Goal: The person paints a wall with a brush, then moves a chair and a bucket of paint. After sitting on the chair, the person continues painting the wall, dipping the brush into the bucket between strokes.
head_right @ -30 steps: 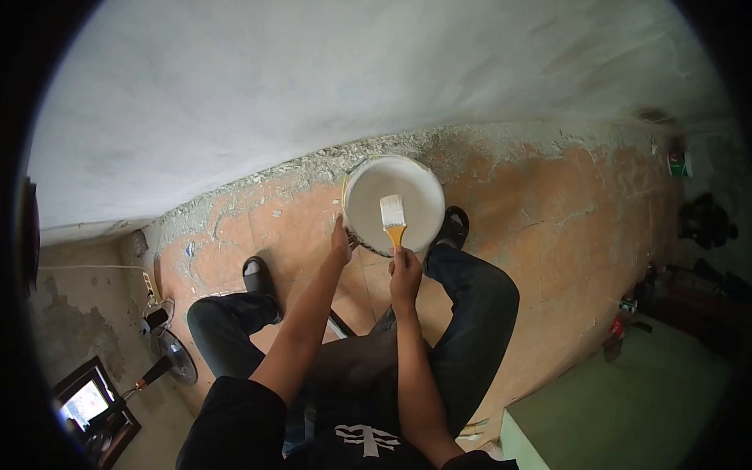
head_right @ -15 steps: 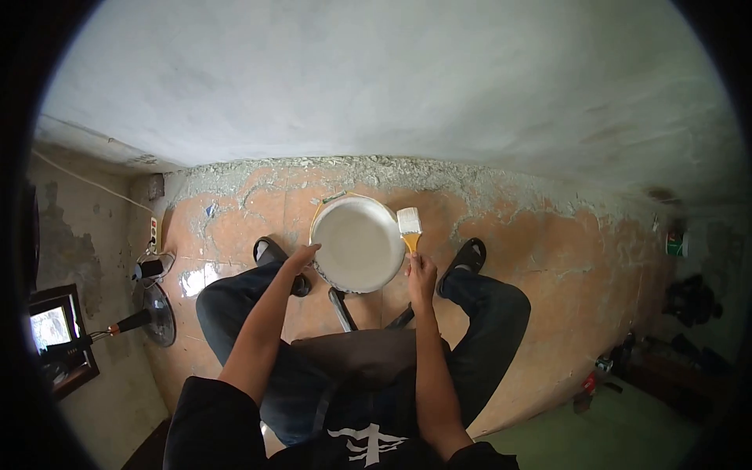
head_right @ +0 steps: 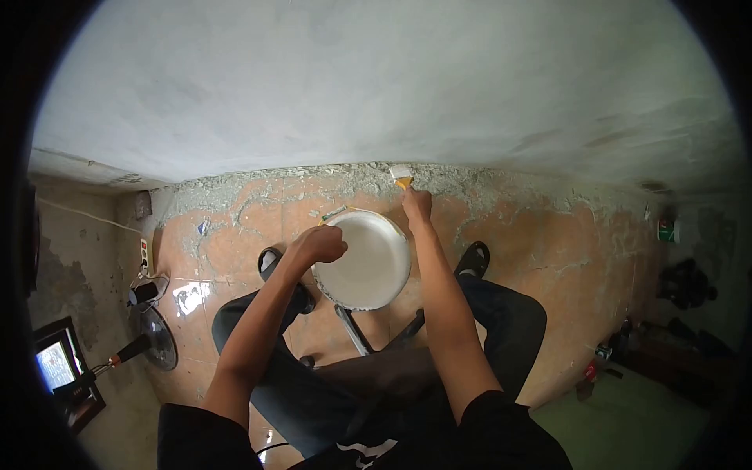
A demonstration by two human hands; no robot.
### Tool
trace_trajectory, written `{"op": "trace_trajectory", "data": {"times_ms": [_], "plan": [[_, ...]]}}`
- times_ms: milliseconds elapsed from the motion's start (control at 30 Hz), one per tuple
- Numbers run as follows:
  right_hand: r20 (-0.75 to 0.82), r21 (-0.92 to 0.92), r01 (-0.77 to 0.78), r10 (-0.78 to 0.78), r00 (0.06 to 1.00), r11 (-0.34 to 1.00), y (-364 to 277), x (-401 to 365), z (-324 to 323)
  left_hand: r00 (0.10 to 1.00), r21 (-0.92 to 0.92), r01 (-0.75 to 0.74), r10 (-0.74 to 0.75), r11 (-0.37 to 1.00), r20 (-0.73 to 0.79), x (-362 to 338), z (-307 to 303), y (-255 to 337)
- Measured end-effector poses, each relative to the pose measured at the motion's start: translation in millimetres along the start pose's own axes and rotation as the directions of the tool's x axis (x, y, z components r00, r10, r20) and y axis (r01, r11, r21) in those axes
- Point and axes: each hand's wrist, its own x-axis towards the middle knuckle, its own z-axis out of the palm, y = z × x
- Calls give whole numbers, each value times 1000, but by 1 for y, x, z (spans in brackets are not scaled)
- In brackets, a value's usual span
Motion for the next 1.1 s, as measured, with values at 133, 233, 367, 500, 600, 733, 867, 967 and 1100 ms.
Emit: {"op": "trace_trajectory", "data": {"times_ms": [133, 233, 367, 500, 600, 733, 867, 967, 1100], "plan": [[-92, -169, 5, -21, 996, 986, -10, 45, 14, 997, -69, -60, 62, 996, 34, 12, 2, 4], [-174, -68, 25, -36, 984, 997, -10, 85, 30, 995, -55, -89, 91, 994, 27, 11, -3, 9], [-143, 104, 66, -50, 988, 992, -22, 76, 36, 993, -114, -99, 106, 988, 60, 20, 7, 0], [-165, 416, 183, -124, 978, 890, -30, 16, 19, 998, -98, -34, 38, 995, 47, 22, 13, -8], [-209, 526, 258, -170, 963, 810, -10, -10, 1, 997, -100, -59, 63, 993, 47, 22, 15, -8], [-220, 590, 284, -189, 957, 755, -7, -14, -5, 994, -63, -102, 105, 993, 41, 22, 13, -2], [-168, 587, 269, -210, 963, 764, 26, 26, 25, 995, -44, -69, 72, 997, 70, 18, 1, 9], [-183, 279, 102, -52, 982, 955, 61, 49, 45, 990, 8, -64, 63, 998, 129, 26, 0, 8], [-259, -2, -144, 138, 956, 990, 55, 66, 57, 993, -27, -40, 43, 999, 109, 32, -5, 11]]}}
